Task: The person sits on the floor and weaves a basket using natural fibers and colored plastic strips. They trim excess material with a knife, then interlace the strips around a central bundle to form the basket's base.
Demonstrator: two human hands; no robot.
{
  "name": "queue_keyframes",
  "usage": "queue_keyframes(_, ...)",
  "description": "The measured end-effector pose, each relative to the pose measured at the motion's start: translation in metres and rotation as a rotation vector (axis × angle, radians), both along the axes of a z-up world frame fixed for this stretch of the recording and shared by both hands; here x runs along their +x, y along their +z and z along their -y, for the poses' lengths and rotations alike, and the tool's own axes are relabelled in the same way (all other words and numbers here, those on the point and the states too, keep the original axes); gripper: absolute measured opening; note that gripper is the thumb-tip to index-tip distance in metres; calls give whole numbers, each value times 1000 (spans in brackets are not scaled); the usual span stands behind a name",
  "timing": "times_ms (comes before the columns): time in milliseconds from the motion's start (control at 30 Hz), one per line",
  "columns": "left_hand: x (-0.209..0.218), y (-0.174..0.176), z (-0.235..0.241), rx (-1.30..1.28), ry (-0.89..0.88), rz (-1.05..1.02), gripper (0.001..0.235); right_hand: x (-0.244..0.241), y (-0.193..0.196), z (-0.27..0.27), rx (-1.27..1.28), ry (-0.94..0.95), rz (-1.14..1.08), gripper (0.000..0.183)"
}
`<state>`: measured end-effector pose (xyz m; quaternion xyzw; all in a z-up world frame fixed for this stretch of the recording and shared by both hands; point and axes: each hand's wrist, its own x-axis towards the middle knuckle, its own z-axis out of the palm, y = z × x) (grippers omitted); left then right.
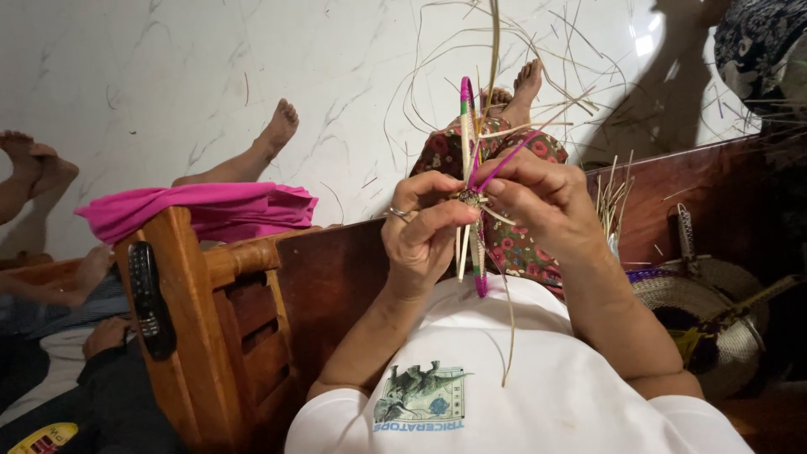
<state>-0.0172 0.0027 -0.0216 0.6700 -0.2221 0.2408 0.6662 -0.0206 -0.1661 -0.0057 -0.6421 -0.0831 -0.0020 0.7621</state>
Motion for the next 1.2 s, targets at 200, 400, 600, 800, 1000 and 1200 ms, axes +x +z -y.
queue_keyframes(200, 0, -6, 7, -115, -76, 25, 11, 8, 18, 8, -60, 71, 67, 19)
queue_keyframes(400, 1, -1, 10, -72, -105, 49, 6, 7, 8, 11, 12, 21, 116, 24)
queue_keyframes(600, 2, 7, 15, 15, -111, 68, 8, 5, 0, 18, -3, -9, 39, 13)
queue_keyframes(800, 3, 12, 18, 28, -148, 54, 8, 0, -12, 14, 249, -117, -141, 12)
queue_keyframes(1000, 2, 10, 19, 61, -140, 33, 9, 3, -8, 18, 234, -124, -84, 13)
queue_keyframes(1200, 3, 12, 19, 70, -135, 24, 9, 1, -3, 13, 298, -209, -225, 15)
